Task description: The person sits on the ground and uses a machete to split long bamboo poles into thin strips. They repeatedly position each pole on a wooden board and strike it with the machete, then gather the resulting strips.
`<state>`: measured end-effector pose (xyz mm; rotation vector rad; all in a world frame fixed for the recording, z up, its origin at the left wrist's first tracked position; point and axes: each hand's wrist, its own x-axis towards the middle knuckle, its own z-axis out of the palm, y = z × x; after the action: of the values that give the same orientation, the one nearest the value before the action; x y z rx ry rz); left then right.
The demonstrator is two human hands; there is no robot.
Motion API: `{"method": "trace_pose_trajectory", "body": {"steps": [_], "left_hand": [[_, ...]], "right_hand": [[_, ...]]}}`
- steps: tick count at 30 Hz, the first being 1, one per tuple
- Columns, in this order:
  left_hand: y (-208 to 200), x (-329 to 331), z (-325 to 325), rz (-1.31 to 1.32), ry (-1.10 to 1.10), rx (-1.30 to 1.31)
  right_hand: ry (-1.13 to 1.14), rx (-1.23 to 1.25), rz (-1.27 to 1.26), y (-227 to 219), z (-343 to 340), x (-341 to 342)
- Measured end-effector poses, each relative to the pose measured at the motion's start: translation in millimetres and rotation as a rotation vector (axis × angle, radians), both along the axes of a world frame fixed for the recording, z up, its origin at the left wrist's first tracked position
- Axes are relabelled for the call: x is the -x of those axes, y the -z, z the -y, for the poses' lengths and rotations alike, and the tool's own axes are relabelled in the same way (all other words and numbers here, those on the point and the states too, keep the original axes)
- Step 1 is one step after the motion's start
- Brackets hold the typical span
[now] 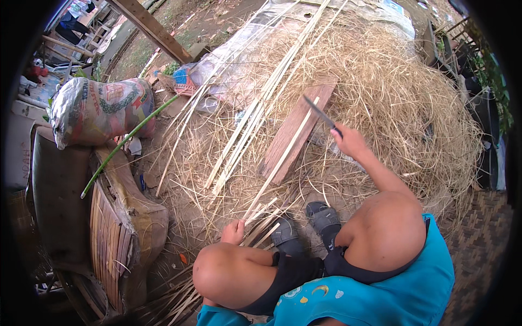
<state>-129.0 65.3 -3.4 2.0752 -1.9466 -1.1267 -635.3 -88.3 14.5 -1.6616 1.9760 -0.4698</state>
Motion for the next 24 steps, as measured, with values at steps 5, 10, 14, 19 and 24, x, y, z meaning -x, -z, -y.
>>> {"method": "trace_pose_trajectory", "body": {"steps": [5, 10, 14, 19, 24], "left_hand": [[27, 90, 69, 0.042, 0.272, 0.215], [9, 51, 38, 0.152, 0.258, -0.002], [5, 53, 52, -0.053, 0.179, 0.002], [20, 87, 74, -0.183, 0.192, 0.027], [24, 63, 56, -0.193, 0.159, -0.102]], "right_hand": [[-0.561, -0.031, -0.06, 1, -82, -92], [0.263, -0.158, -0.066, 15, 10, 40], [0.066, -0.04, -0.014, 3, 6, 26], [-0.183, 0.045, 0.039, 11, -48, -41], [-0.152, 0.001, 0.01, 7, -30, -36]]}}
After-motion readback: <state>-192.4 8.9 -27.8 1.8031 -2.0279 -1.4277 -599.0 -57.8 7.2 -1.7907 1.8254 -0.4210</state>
